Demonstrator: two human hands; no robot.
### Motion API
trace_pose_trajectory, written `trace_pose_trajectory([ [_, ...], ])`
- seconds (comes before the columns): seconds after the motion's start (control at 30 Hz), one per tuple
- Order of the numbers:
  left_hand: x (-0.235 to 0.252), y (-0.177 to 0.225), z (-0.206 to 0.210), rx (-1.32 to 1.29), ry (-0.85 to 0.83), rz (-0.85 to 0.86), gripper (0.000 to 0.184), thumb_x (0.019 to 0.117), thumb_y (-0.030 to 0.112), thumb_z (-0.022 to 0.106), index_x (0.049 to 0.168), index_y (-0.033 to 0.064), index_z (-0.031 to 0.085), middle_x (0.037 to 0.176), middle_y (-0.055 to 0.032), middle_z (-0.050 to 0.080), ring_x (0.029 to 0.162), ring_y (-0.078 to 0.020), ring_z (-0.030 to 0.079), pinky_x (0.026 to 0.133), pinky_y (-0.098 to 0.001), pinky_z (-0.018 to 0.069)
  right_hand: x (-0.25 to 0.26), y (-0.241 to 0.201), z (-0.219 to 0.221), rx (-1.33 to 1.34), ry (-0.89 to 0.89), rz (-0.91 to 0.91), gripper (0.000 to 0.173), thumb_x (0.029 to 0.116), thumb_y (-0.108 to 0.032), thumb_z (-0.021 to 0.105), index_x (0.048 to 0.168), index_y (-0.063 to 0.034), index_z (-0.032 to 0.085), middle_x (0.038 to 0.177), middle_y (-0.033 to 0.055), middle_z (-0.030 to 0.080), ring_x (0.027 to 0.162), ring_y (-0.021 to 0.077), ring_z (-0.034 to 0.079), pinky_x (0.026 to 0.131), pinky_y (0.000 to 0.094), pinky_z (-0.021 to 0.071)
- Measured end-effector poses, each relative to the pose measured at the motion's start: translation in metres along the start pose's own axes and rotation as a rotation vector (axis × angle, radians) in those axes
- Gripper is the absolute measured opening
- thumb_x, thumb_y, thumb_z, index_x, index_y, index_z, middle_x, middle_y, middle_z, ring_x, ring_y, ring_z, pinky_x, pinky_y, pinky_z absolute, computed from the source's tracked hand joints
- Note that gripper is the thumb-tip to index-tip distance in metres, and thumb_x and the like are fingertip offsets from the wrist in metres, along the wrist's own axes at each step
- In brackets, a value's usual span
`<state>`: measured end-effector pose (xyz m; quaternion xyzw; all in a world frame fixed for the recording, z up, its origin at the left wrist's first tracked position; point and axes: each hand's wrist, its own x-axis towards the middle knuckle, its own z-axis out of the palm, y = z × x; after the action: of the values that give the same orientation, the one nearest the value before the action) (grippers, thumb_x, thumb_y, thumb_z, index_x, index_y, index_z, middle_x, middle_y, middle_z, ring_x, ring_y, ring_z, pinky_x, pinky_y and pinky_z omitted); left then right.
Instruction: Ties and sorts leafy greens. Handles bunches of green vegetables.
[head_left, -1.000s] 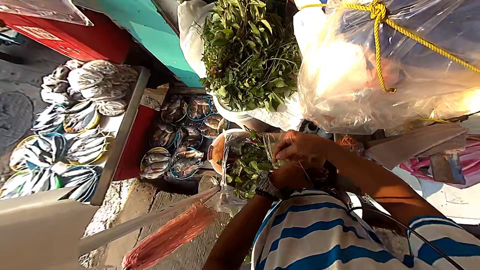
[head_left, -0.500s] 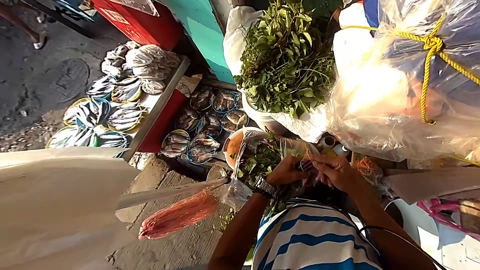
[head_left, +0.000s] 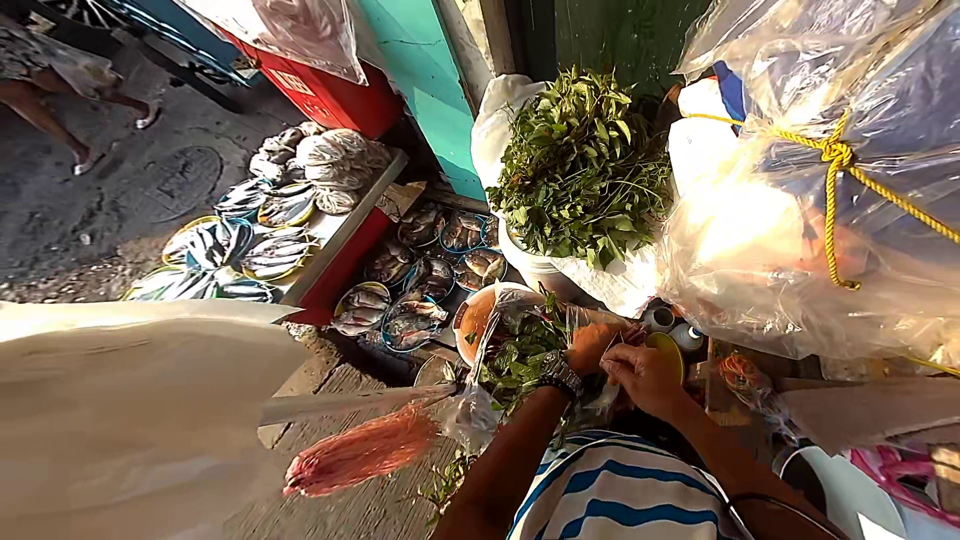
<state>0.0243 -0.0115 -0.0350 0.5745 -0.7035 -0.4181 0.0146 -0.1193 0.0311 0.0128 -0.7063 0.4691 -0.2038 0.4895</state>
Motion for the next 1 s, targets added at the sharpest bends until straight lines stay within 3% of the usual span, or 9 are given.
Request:
trace_pose_trajectory([
  [0.07, -0.030, 0.027, -0.001, -0.058, 0.041, -0.111, 0.032, 0.1015, 0.015, 0.059, 0.127, -0.0043, 0.064, 0.124, -0.0277, 0.065, 0.120, -0.0408, 0.060, 0.102, -0.0565, 0.0438, 0.011, -0.015, -0.010, 0.015, -0.086, -0.054, 0.022, 0.0994, -0.007, 0.057, 0.102, 0.0066, 0.073, 0.101, 0.0173, 0.069, 0.093, 0.0196, 0.065, 0.089, 0.0340, 0.0526],
  [0.13, -0.035, 0.031, 0.006, -0.034, 0.001, 0.001, 0.039, 0.0936, 0.021, 0.070, 0.121, -0.0059, 0.065, 0.121, -0.0258, 0.066, 0.118, -0.0370, 0.061, 0.102, -0.0545, 0.0435, 0.030, -0.021, -0.030, 0.194, -0.165, 0.044, 0.019, 0.1007, -0.008, 0.057, 0.100, 0.0015, 0.073, 0.092, 0.0044, 0.067, 0.075, 0.0057, 0.059, 0.073, 0.0226, 0.0509],
  [0.23, -0.027, 0.019, 0.004, -0.093, -0.153, 0.478, 0.036, 0.0816, 0.026, 0.083, 0.105, 0.0013, 0.072, 0.092, -0.0146, 0.072, 0.087, -0.0259, 0.069, 0.078, -0.0501, 0.0547, 0.057, 0.010, -0.059, 0.846, -0.278, 0.160, 0.024, 0.1004, -0.005, 0.048, 0.098, -0.0006, 0.072, 0.059, -0.0082, 0.051, 0.047, -0.0012, 0.042, 0.047, 0.0157, 0.0398],
  [0.33, -0.046, 0.011, -0.023, -0.517, -0.207, 0.688, 0.019, 0.0805, 0.005, 0.077, 0.097, 0.0002, 0.071, 0.084, 0.0011, 0.071, 0.076, 0.0007, 0.064, 0.071, -0.0202, 0.0540, 0.053, 0.043, -0.065, 1.226, -0.420, 0.050, 0.030, 0.1007, -0.010, 0.045, 0.113, -0.0034, 0.071, 0.055, -0.0136, 0.046, 0.044, -0.0042, 0.041, 0.045, 0.0132, 0.0383],
  [0.4, -0.049, -0.003, -0.029, -0.636, -0.169, 0.683, 0.017, 0.0814, 0.003, 0.074, 0.098, 0.0000, 0.072, 0.086, 0.0028, 0.072, 0.077, 0.0035, 0.064, 0.071, -0.0174, 0.0532, 0.037, 0.035, -0.058, 1.127, -0.305, -0.033, 0.031, 0.1013, -0.009, 0.048, 0.120, -0.0043, 0.073, 0.053, -0.0142, 0.045, 0.043, -0.0043, 0.039, 0.043, 0.0139, 0.0363],
  [0.53, -0.039, -0.026, -0.022, -0.674, -0.094, 0.574, 0.014, 0.0820, 0.001, 0.074, 0.095, 0.0017, 0.071, 0.086, 0.0046, 0.072, 0.076, 0.0034, 0.063, 0.071, -0.0181, 0.0531, 0.016, 0.012, -0.046, 0.512, -0.004, -0.296, 0.026, 0.1013, -0.004, 0.055, 0.120, 0.0001, 0.073, 0.077, -0.0069, 0.070, 0.050, -0.0051, 0.051, 0.048, 0.0133, 0.0467],
  [0.73, -0.017, -0.045, -0.013, -0.752, 0.149, 0.482, 0.012, 0.0844, 0.006, 0.074, 0.095, 0.0015, 0.070, 0.081, 0.0029, 0.070, 0.074, 0.0000, 0.064, 0.072, -0.0230, 0.0541, 0.009, 0.051, -0.001, 0.055, 0.141, -0.660, 0.022, 0.0977, -0.016, 0.057, 0.095, -0.0038, 0.076, 0.098, 0.0053, 0.076, 0.101, 0.0096, 0.071, 0.098, 0.0297, 0.0570],
  [0.87, -0.017, -0.049, -0.020, -0.454, 0.303, 0.300, 0.028, 0.0841, 0.015, 0.077, 0.103, -0.0050, 0.069, 0.086, -0.0174, 0.069, 0.080, -0.0269, 0.067, 0.076, -0.0499, 0.0529, 0.022, 0.044, 0.006, 0.124, 0.175, -0.339, 0.019, 0.0941, -0.010, 0.059, 0.094, 0.0037, 0.072, 0.081, 0.0053, 0.073, 0.070, 0.0080, 0.070, 0.068, 0.0274, 0.0615],
  [1.0, -0.011, -0.051, -0.018, -0.248, 0.301, 0.163, 0.046, 0.0887, 0.023, 0.078, 0.127, 0.0014, 0.065, 0.104, -0.0260, 0.070, 0.100, -0.0431, 0.068, 0.086, -0.0654, 0.0515, 0.032, 0.016, 0.005, -0.021, 0.053, -0.061, 0.024, 0.1016, -0.013, 0.058, 0.103, 0.0093, 0.068, 0.071, 0.0126, 0.070, 0.061, 0.0199, 0.069, 0.064, 0.0407, 0.0597],
])
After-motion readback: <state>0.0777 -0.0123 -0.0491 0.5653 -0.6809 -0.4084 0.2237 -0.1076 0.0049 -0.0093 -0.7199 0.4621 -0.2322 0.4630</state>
